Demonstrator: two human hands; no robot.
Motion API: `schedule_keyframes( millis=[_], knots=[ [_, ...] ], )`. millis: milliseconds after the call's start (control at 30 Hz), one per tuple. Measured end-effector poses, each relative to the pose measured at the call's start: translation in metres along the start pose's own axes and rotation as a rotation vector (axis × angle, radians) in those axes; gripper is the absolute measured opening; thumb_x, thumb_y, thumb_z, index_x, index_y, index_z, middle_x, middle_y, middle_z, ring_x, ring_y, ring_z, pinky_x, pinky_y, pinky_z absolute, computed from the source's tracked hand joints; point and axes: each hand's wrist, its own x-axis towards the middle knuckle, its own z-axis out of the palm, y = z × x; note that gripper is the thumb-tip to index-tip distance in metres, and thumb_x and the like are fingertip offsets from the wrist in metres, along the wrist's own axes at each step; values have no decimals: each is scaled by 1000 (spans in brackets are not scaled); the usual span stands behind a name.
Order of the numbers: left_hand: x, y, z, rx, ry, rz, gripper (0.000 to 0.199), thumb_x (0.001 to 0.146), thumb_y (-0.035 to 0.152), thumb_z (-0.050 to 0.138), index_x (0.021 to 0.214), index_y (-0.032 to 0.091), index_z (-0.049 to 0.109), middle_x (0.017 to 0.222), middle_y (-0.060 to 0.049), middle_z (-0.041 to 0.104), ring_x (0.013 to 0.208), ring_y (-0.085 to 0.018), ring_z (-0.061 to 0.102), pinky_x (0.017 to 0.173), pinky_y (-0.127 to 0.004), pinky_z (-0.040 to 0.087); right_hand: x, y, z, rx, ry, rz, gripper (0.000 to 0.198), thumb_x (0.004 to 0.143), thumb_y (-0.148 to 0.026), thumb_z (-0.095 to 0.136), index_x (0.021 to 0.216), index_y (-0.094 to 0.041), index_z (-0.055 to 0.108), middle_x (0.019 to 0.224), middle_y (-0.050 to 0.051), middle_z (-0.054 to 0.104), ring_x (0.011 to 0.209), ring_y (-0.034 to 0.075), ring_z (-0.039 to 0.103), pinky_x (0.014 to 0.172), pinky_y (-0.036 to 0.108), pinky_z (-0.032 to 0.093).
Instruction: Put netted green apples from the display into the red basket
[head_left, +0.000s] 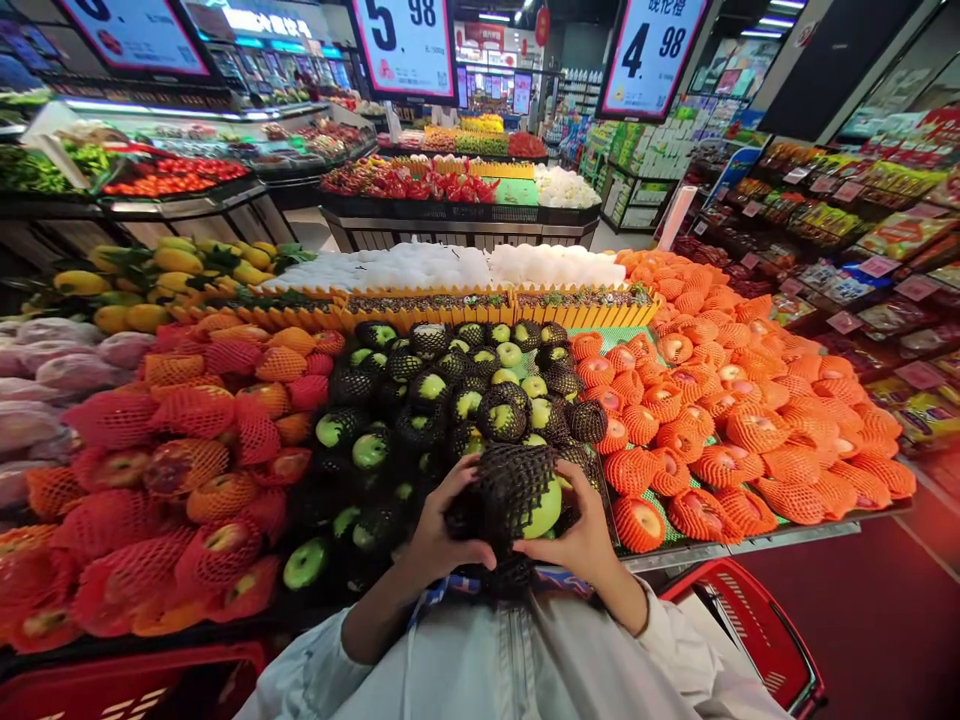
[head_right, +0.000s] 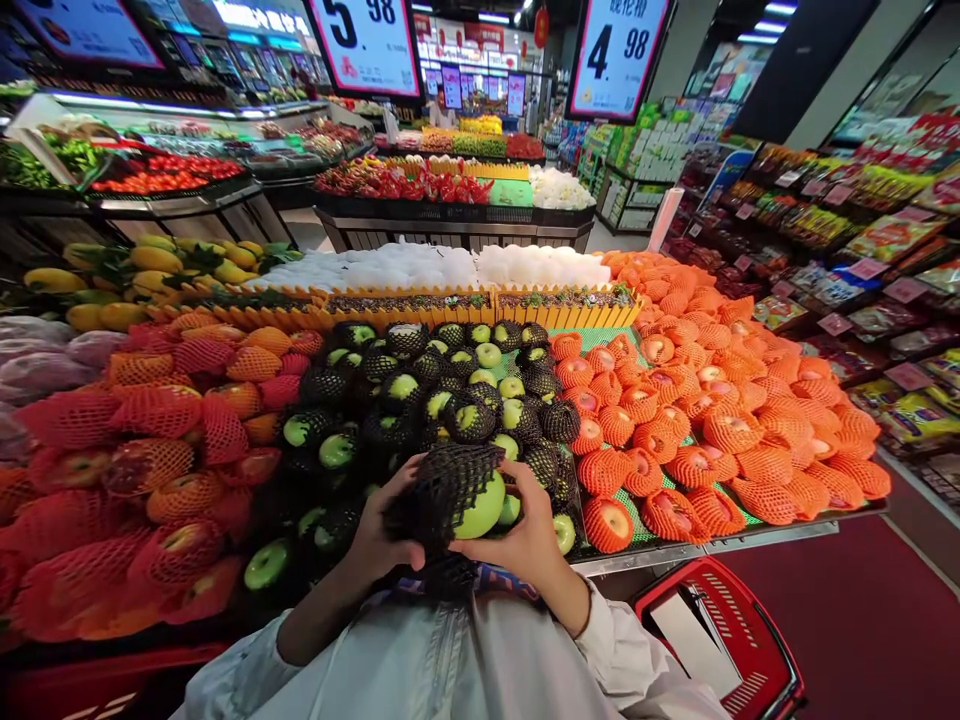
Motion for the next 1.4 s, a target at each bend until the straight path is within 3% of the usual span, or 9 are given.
schedule_keyframes(
  millis=[200, 333, 533, 667, 833, 967, 1100, 1267, 1400],
  knots=[
    [3, 24, 2, 288, -84, 32, 18, 71, 33, 79, 69, 20, 67, 101, -9, 70, 111, -28, 64, 97, -39, 52, 5, 9, 8, 202, 117, -1, 82, 58, -66, 89, 121, -24, 57, 125, 11, 57, 119, 30, 58, 106, 45, 47],
    [5, 24, 4, 304, -86, 41, 20, 70, 33, 73, 67, 21, 57, 74, -3, 65, 92, -25, 64, 91, -39, 52, 10, 13, 8, 238, 86, 87, 84, 53, -74, 86, 116, -24, 59, 149, 15, 36, 137, 37, 44, 116, 51, 36],
    [0, 14, 3, 168, -6, -82, 26, 72, 35, 77, 87, 17, 64, 88, -5, 70, 81, -20, 64, 77, -30, 55, 2, 9, 12, 592, -183, 253, 86, 59, -62, 90, 123, -30, 41, 118, 7, 58, 108, 26, 63, 94, 38, 53],
    [-9, -2, 1, 235, 129, -177, 43, 63, 42, 83, 95, 17, 71, 96, -8, 74, 91, -25, 69, 86, -37, 57, -2, 4, 14, 579, -251, 293, 99, 71, -57, 85, 141, -32, 20, 134, 11, 46, 128, 25, 54, 110, 41, 44],
    [-15, -18, 5, 298, 265, -199, 45, 55, 42, 87, 91, 19, 72, 99, -7, 76, 93, -27, 71, 89, -40, 59, 6, 6, 19, 541, -210, 253, 152, 36, -61, 99, 156, -29, 11, 146, 15, 40, 134, 33, 51, 118, 48, 36],
    [-6, -5, 8, 335, 162, -173, 40, 59, 40, 86, 90, 20, 72, 98, -6, 75, 94, -26, 69, 89, -39, 57, 8, 12, 21, 491, -175, 230, 104, 53, -46, 98, 140, -27, 45, 130, 10, 59, 117, 29, 62, 107, 44, 47],
    [14, 18, 3, 277, -219, -125, 21, 75, 36, 80, 76, 19, 67, 82, -2, 69, 79, -17, 64, 78, -29, 51, 15, 21, 14, 607, -16, 301, 89, 58, -46, 93, 134, -28, 51, 134, 8, 60, 122, 30, 59, 109, 45, 45],
    [24, 28, -6, 303, -287, -163, 17, 83, 28, 73, 75, 17, 63, 79, 0, 65, 76, -14, 59, 75, -26, 45, 83, 45, -11, 592, 193, 292, 80, 66, -52, 85, 133, -26, 51, 132, 8, 61, 118, 28, 60, 109, 48, 45],
    [19, 28, -11, 292, -240, -146, 18, 84, 28, 72, 75, 18, 62, 79, 0, 63, 77, -14, 58, 75, -26, 43, 178, 84, -28, -50, 155, 142, 80, 68, -52, 82, 134, -21, 48, 129, 10, 61, 110, 26, 62, 99, 43, 50]
  ],
)
